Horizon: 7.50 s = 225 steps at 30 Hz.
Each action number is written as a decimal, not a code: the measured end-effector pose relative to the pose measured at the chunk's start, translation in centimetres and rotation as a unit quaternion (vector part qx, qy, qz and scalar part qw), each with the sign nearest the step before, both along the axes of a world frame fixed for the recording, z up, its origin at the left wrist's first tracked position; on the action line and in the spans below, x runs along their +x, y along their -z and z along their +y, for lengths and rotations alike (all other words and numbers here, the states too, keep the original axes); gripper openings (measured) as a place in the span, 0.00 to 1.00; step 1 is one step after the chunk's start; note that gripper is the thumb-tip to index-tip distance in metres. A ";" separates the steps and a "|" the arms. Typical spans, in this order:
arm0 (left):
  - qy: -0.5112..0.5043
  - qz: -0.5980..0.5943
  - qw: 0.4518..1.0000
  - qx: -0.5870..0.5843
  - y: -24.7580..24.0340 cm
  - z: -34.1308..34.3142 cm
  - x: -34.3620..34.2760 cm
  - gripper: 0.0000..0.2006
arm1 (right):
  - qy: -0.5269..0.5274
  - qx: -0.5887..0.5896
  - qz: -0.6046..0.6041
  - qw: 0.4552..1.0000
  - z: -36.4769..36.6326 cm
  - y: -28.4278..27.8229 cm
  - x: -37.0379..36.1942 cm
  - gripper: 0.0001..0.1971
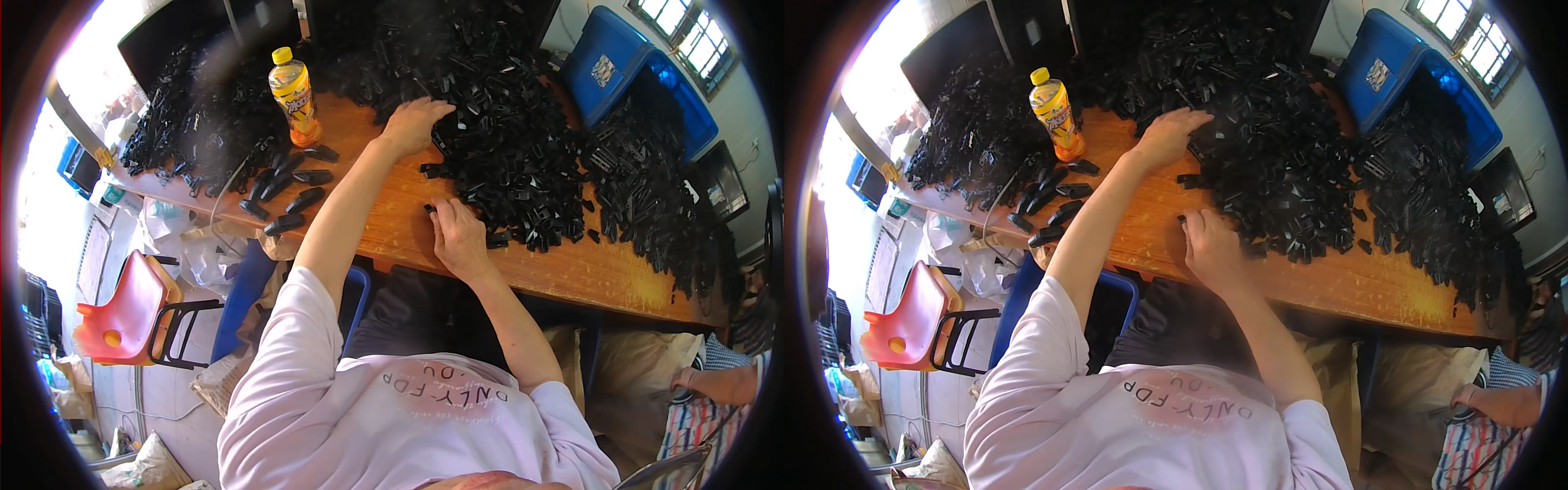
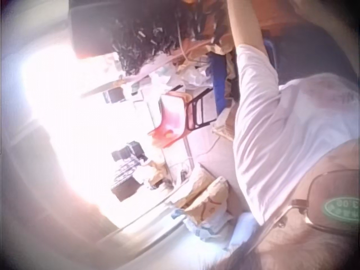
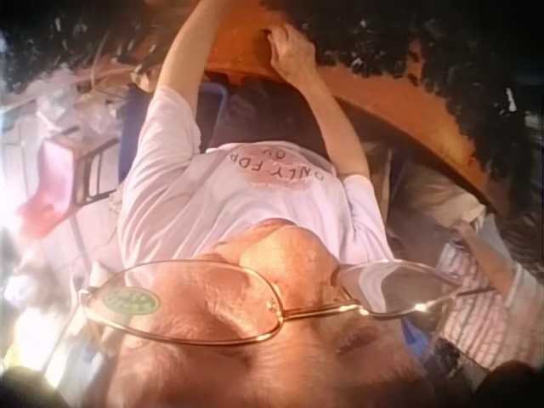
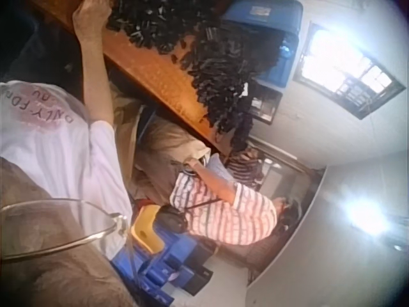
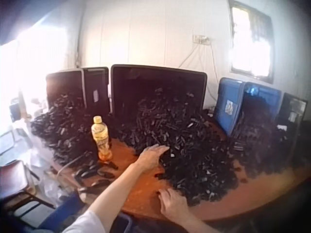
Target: The person repeatedly fits plastic pieces together by hand to assemble components and places the assembled parts into a blue bin.
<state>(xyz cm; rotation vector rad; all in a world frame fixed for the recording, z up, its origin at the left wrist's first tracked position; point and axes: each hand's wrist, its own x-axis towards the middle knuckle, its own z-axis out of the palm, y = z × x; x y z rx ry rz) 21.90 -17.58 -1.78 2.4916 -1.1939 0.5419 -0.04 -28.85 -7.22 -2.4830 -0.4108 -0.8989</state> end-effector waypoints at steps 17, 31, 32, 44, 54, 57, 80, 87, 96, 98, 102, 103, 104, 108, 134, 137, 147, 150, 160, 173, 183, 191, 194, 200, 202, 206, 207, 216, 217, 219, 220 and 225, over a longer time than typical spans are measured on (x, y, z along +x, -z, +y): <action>-0.130 -0.037 0.991 -0.005 4.2 7.4 -10.0 0.26 | -0.064 0.008 -0.049 0.997 -0.7 0.8 0.0 0.15; -0.008 -0.036 0.987 -0.158 3.4 8.3 -11.6 0.09 | -0.004 0.018 0.018 1.000 -0.9 0.9 -0.5 0.03; -0.010 -0.035 0.987 -0.158 3.5 8.6 -11.8 0.09 | 0.009 0.043 0.000 0.999 -1.0 0.8 -0.5 0.04; -0.083 0.016 0.980 -0.180 4.1 10.1 -13.6 0.09 | -0.026 0.038 -0.017 0.999 0.0 0.3 -0.7 0.09; 0.038 0.022 0.994 -0.103 3.8 8.9 -12.1 0.11 | -0.045 0.005 0.024 0.999 -0.8 0.6 -0.3 0.14; 0.009 -0.001 0.989 -0.145 3.8 9.5 -12.9 0.09 | -0.035 0.011 0.034 0.999 -0.7 1.0 -0.2 0.15; -0.011 0.119 0.971 -0.205 4.1 13.9 -14.2 0.18 | -0.097 0.033 0.062 0.993 1.9 -1.6 -2.2 0.12; -0.089 0.088 0.963 -0.237 4.1 14.4 -15.2 0.19 | -0.001 -0.124 0.002 0.992 4.2 -1.4 0.5 0.07; 0.005 0.218 0.951 -0.220 3.4 15.1 -15.5 0.19 | -0.061 0.053 0.100 0.992 4.2 -2.3 -0.4 0.09; 0.017 0.191 0.963 -0.187 3.5 15.4 -15.2 0.20 | -0.088 0.078 0.096 0.988 4.0 -1.8 0.3 0.09; 0.045 0.186 0.960 -0.203 4.3 15.8 -14.2 0.19 | -0.145 0.026 0.071 0.987 3.4 -2.8 0.8 0.07; 0.055 0.188 0.958 -0.209 4.3 15.4 -14.2 0.20 | -0.141 0.038 0.083 0.986 2.9 -2.6 0.7 0.07; 0.066 0.186 0.956 -0.215 3.9 15.2 -14.1 0.20 | -0.135 0.051 0.092 0.985 2.6 -2.6 0.8 0.08; 0.083 0.195 0.953 -0.218 4.2 15.1 -14.0 0.14 | -0.152 0.021 0.068 0.986 2.1 -2.2 0.9 0.06; -0.316 0.286 0.905 0.016 19.2 32.6 -30.5 0.20 | -0.199 -0.089 0.138 0.966 0.4 -0.6 0.6 0.10; -0.267 0.304 0.906 0.127 30.4 34.6 -34.1 0.21 | -0.189 -0.109 0.141 0.966 0.3 -1.0 0.6 0.09; -0.128 0.295 0.929 0.183 43.4 23.8 -25.3 0.20 | -0.158 -0.104 0.153 0.970 0.5 -0.8 0.3 0.09; -0.107 0.331 0.900 0.263 44.8 22.8 -24.0 0.18 | -0.168 -0.137 0.151 0.965 0.3 -1.1 0.4 0.10; -0.193 0.278 0.937 0.087 45.2 27.7 -29.9 0.16 | -0.158 -0.137 0.162 0.964 0.2 -1.5 0.2 0.10; -0.176 0.338 0.913 0.143 43.2 31.7 -34.8 0.13 | -0.164 -0.136 0.160 0.964 0.3 -1.1 0.3 0.11; -0.200 0.346 0.904 0.151 43.2 34.5 -40.3 0.14 | -0.152 -0.141 0.169 0.963 0.0 -1.2 0.2 0.11; -0.137 0.255 0.936 0.199 45.0 30.2 -36.0 0.29 | -0.161 -0.148 0.162 0.962 0.2 -1.5 0.3 0.11; -0.114 0.280 0.930 0.211 46.4 28.1 -33.9 0.25 | -0.145 -0.142 0.170 0.964 0.5 -1.4 0.1 0.11; -0.136 0.443 0.847 0.259 44.7 25.3 -30.4 0.17 | -0.155 -0.135 0.164 0.965 0.5 -1.2 0.1 0.11; -0.146 0.445 0.847 0.250 44.3 24.8 -29.2 0.18 | -0.159 -0.145 0.154 0.964 0.4 -1.3 0.3 0.11; -0.137 0.244 0.946 0.163 46.9 23.6 -26.7 0.23 | -0.163 -0.155 0.149 0.963 0.7 -1.6 0.4 0.11; -0.136 0.244 0.946 0.162 48.3 23.0 -26.0 0.23 | -0.163 -0.156 0.150 0.963 0.7 -1.5 0.3 0.11; -0.114 0.304 0.900 0.292 49.1 21.2 -23.6 0.27 | -0.148 -0.164 0.161 0.962 0.6 -1.6 0.0 0.11; -0.137 0.341 0.899 0.239 48.6 21.9 -24.4 0.25 | -0.148 -0.164 0.162 0.962 0.6 -1.6 0.0 0.11; -0.161 0.376 0.894 0.186 47.3 23.4 -25.9 0.23 | -0.150 -0.162 0.163 0.962 0.5 -1.6 0.2 0.11; -0.174 0.360 0.906 0.141 47.0 24.0 -26.7 0.23 | -0.155 -0.156 0.159 0.962 0.5 -1.4 0.2 0.11; -0.172 0.306 0.927 0.129 47.0 27.6 -28.7 0.24 | -0.146 -0.148 0.166 0.964 0.7 -1.5 0.1 0.11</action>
